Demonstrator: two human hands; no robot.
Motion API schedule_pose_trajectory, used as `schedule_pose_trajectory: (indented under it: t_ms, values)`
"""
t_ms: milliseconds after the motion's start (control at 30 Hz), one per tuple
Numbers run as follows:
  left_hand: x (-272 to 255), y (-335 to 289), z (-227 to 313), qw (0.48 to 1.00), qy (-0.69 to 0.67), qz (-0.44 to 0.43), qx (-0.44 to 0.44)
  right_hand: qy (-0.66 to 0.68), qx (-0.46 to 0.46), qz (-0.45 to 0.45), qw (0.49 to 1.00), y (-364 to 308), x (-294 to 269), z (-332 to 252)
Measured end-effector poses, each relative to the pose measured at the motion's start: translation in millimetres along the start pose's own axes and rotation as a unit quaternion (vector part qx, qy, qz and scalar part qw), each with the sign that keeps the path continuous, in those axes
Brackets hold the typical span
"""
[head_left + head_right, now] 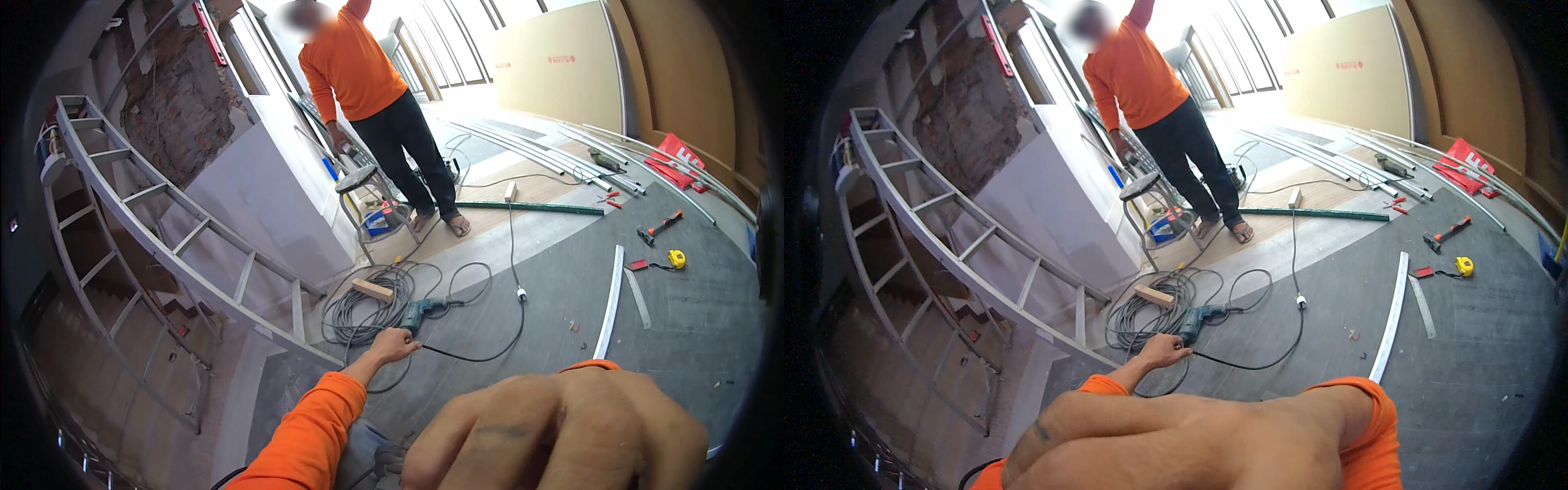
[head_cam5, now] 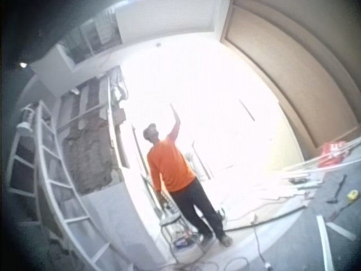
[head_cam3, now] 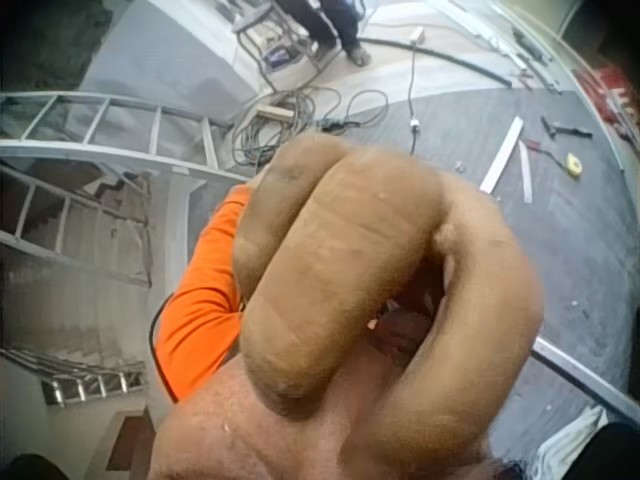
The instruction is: The person sits on the floor and uses a screwdriver to tighten the screws on an electrical plug, securing the wires inside. The person then picks up the plug and inspects the connection.
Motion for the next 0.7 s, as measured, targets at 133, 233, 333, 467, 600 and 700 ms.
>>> schedule_pose_trajectory:
  t_ms: [133, 233, 333, 467, 600, 700]
  values:
    - [0, 8, 13, 1.000, -0.004, -0.019, -0.002, -0.010, 0.005, -0.013, 1.000, 2, 1, 0]
    - [-2, 0, 11, 0.999, -0.003, -0.034, -0.019, -0.011, 0.002, -0.014, 1.000, -1, -1, 3]
    - [5, 7, 4, 1.000, -0.010, -0.006, 0.001, -0.024, 0.004, -0.029, 0.999, 1, -2, 2]
    - [-1, 3, 9, 1.000, 0.002, -0.017, 0.000, -0.045, -0.009, -0.049, 0.998, 3, -6, -2]
    - [-9, -5, 11, 1.000, -0.022, -0.014, -0.013, -0.087, -0.011, -0.065, 0.994, 5, -14, -3]
    - [1, -1, 8, 1.000, 0.006, -0.011, -0.016, -0.156, 0.090, -0.056, 0.982, 7, -24, -13]
Point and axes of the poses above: each hand's wrist, its own y-axis towards the middle knuckle, its own x-axis out of the palm, z = x × y, the point moved 5 cm from there along y, towards the middle knuckle, and after that the axes turned 5 degrees about -y, right-handed, at the moved point
